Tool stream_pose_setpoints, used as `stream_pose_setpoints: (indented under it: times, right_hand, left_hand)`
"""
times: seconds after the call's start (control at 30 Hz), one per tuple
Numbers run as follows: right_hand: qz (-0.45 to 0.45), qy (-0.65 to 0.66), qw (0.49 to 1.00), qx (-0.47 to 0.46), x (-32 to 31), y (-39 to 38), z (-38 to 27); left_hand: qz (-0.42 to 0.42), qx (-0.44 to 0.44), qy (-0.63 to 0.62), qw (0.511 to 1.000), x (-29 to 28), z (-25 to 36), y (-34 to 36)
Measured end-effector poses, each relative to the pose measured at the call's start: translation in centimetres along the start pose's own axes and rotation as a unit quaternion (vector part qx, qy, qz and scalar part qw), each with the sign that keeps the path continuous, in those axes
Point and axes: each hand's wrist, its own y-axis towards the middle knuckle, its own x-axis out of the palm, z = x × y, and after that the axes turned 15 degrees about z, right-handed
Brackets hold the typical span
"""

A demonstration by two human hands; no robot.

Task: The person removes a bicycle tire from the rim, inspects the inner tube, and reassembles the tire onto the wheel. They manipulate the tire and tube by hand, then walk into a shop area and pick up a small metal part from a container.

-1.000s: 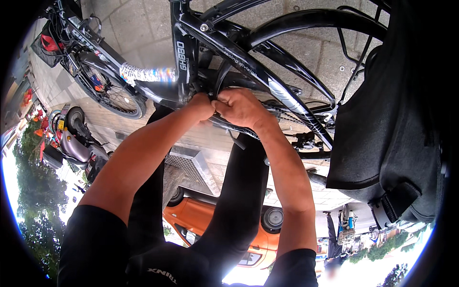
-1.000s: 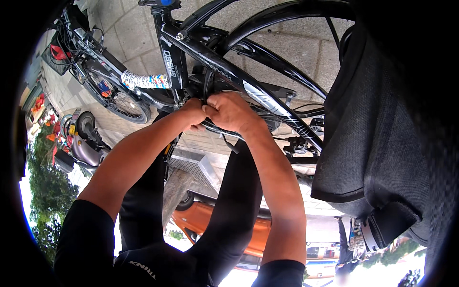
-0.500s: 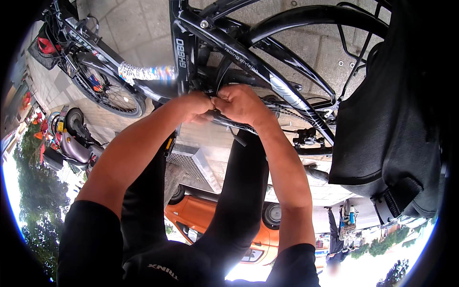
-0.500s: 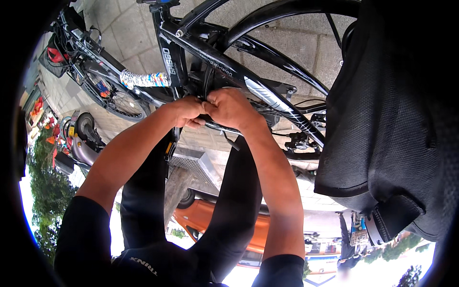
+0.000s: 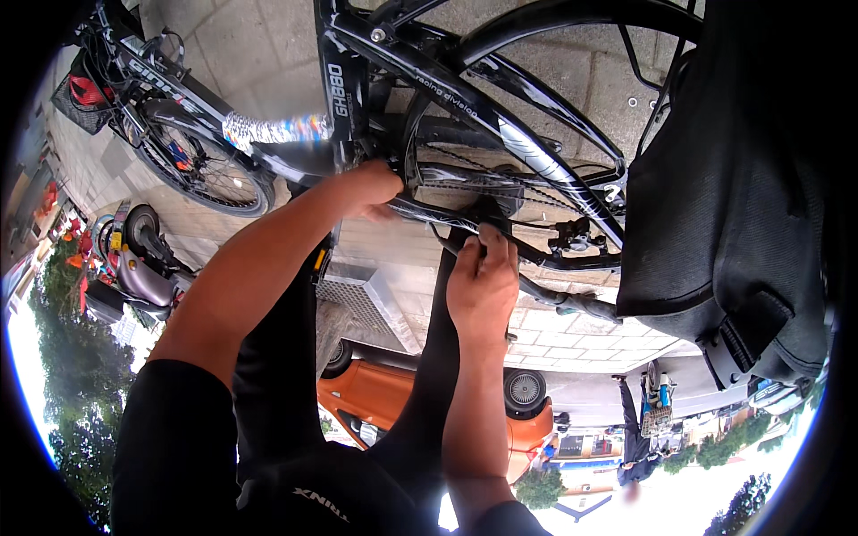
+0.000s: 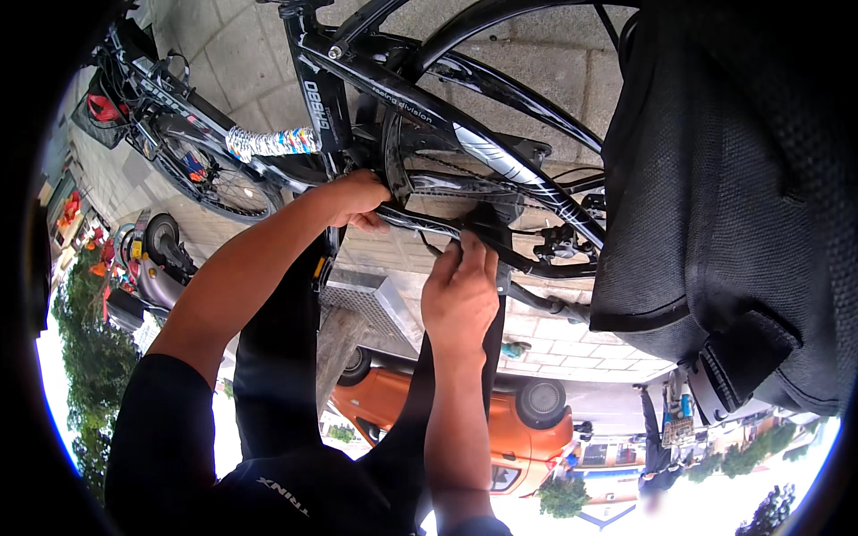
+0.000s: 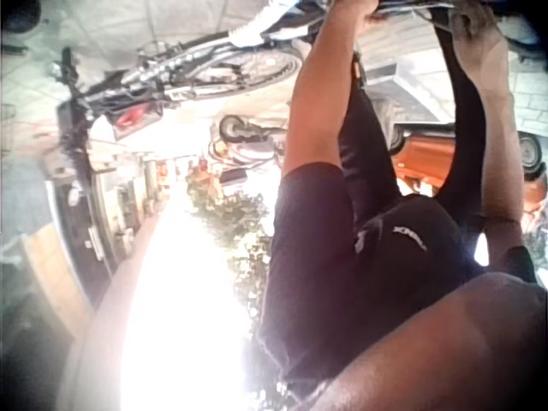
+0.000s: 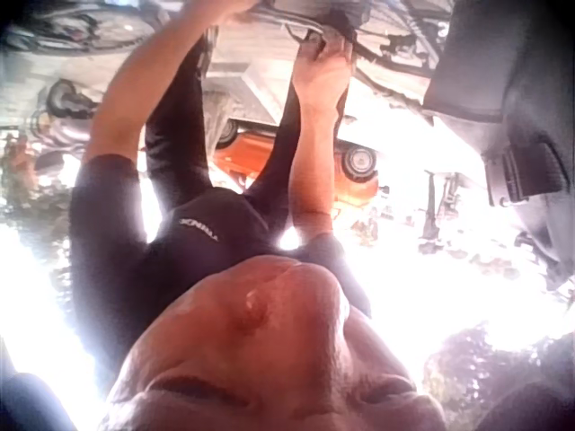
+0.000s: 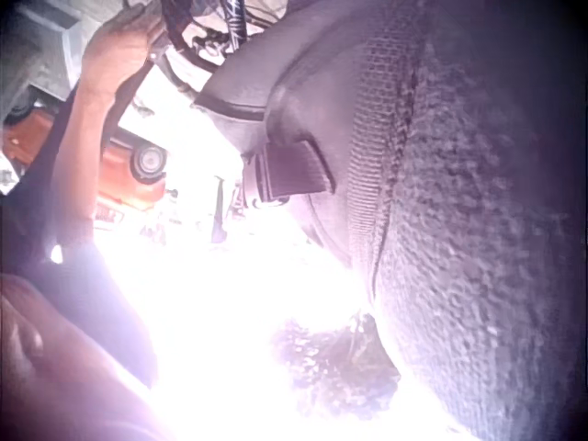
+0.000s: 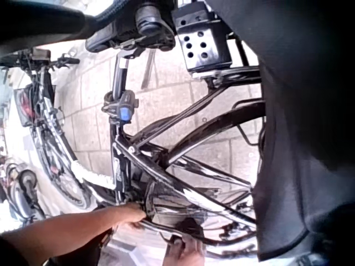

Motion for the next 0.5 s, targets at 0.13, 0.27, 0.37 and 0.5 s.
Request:
stream_pose_setpoints:
  times: [0.13,0.27,0.37,0.5]
  right_hand:
    - [-0.117,-0.080,0.983,0.120,-0.5,0.4,1.4]
    - [-0.112,-0.121,0.982,0.093,-0.5,0.9,2.1]
    - [-0.106,-0.153,0.979,0.082,0.2,0.9,1.9]
    - [-0.129,-0.203,0.963,0.117,0.4,1.5,1.4]
  left_hand:
    - [-0.070,0.159,0.081,0.981,-0.6,-4.8,6.1]
    - [-0.095,0.204,0.063,0.972,-1.2,-5.4,7.1]
    - [-0.111,0.220,0.066,0.967,-1.6,-5.5,8.5]
    - [-0.016,-0.016,-0.013,1.000,-0.4,0.0,-0.1]
